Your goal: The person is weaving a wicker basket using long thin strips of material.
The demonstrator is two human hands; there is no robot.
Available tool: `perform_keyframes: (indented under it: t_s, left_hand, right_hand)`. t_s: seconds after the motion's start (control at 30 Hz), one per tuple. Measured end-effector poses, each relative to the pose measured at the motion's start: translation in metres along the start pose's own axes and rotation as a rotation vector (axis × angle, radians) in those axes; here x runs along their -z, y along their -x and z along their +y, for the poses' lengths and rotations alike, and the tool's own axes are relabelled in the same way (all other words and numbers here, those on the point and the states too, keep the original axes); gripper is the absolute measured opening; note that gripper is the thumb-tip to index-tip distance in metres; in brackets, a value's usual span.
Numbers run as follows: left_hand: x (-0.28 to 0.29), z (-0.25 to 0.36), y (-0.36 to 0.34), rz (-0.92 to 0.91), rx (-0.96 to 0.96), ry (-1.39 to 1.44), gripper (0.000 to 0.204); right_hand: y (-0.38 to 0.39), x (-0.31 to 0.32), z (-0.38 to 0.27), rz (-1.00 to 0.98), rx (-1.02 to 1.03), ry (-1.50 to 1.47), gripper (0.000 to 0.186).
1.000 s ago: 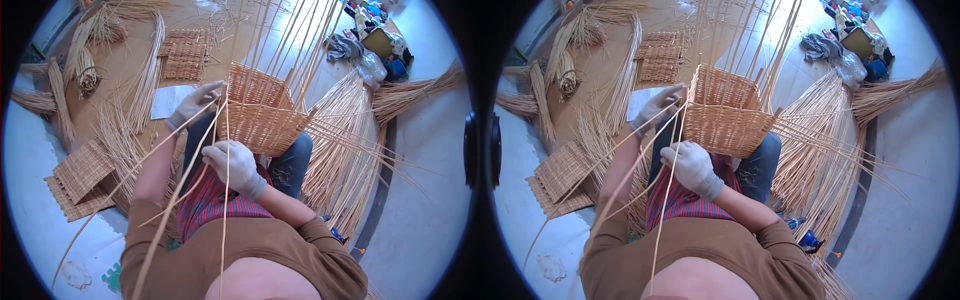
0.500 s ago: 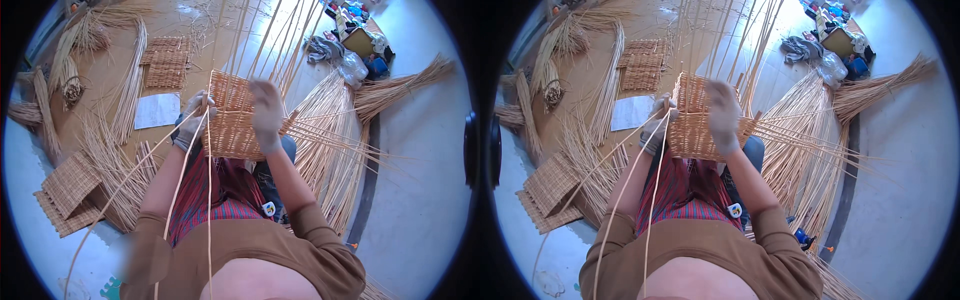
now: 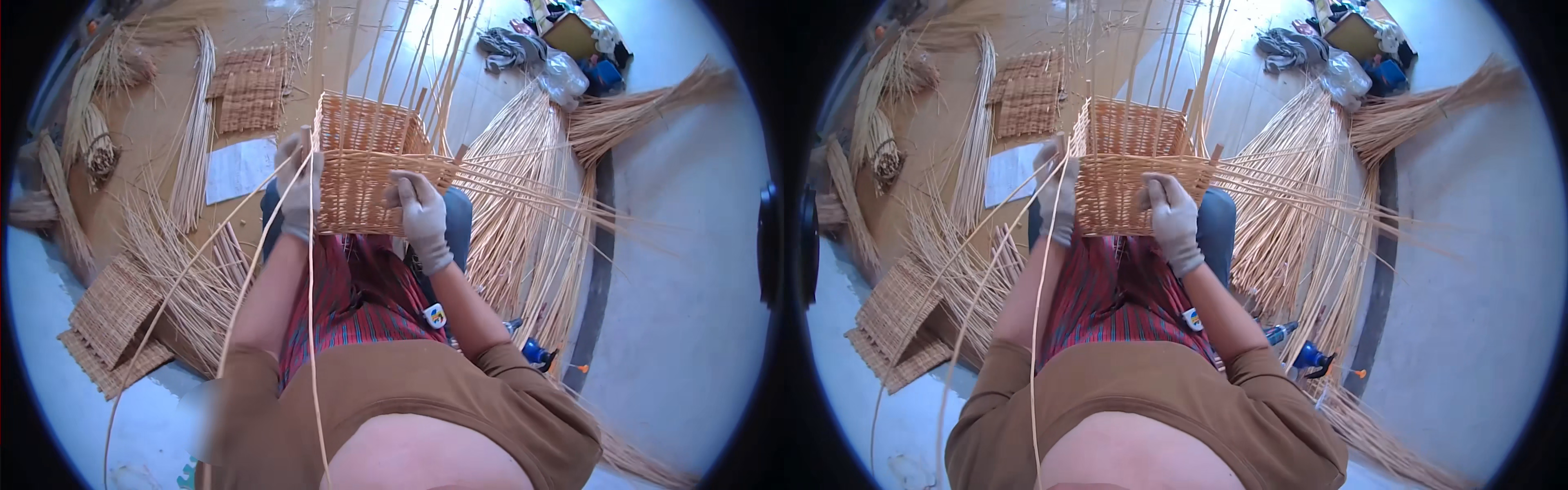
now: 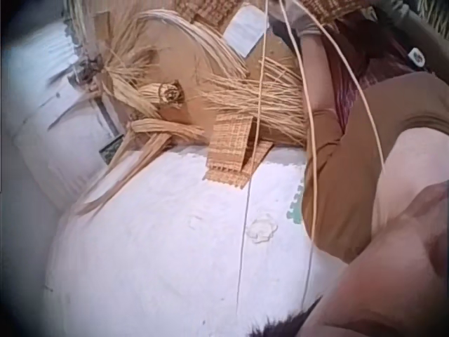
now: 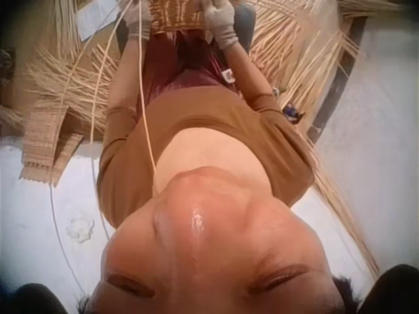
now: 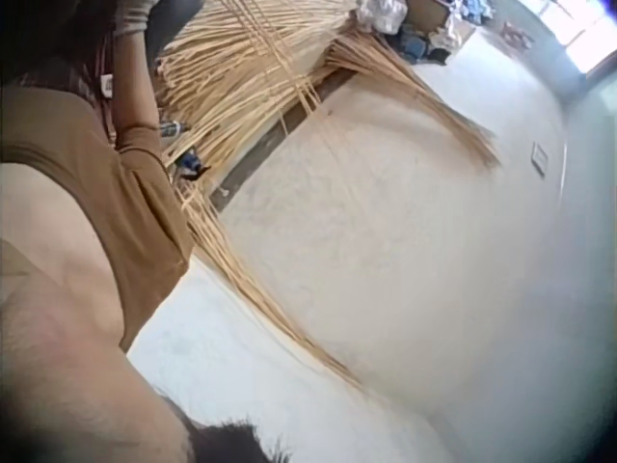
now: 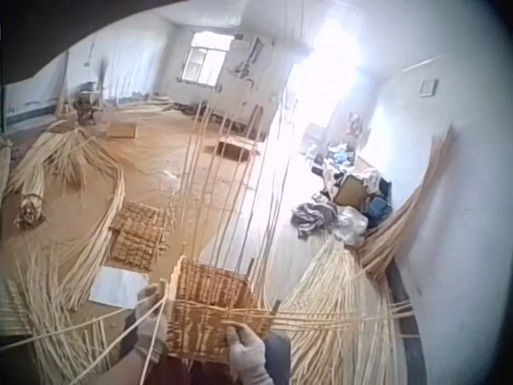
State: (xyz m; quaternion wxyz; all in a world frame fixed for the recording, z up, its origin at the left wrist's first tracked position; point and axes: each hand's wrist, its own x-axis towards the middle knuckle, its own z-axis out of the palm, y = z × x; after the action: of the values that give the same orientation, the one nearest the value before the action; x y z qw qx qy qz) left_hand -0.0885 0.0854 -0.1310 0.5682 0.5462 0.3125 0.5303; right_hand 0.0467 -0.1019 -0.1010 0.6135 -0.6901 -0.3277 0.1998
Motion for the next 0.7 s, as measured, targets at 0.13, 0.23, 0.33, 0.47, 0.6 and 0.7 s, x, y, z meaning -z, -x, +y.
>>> perform_keyframes:
  t_s: [0.13, 0.23, 0.33, 0.47, 0.6, 0.7]
  left_hand:
    - [-0.019, 0.047, 0.030, -0.085, -0.358, -0.351, 0.017]
    - [-0.050, 0.053, 0.007, -0.374, -0.151, -0.489, 0.027]
    - [-0.066, 0.037, -0.021, -0.554, 0.018, -0.656, 0.022]
    - [-0.070, 0.018, -0.026, -0.448, 0.107, -0.579, 0.028]
    - [-0.069, 0.031, -0.018, -0.433, 0.136, -0.529, 0.024]
    - [-0.077, 0.052, -0.007, -0.308, -0.062, -0.597, 0.023]
  right_hand:
    - [-0.021, 0.012, -0.005, 0.113, -0.066, -0.058, 0.031]
    - [-0.023, 0.021, -0.023, 0.227, -0.236, -0.312, 0.037]
    - [-0.050, 0.008, -0.054, 0.319, 0.060, -0.159, 0.034]
    - [-0.136, -0.019, -0.090, 0.276, 0.787, 0.691, 0.050]
    - [-0.124, 0.021, -0.073, 0.195, 0.542, 0.014, 0.041]
    - [-0.052, 0.069, -0.050, 0.388, -0.026, -0.334, 0.015]
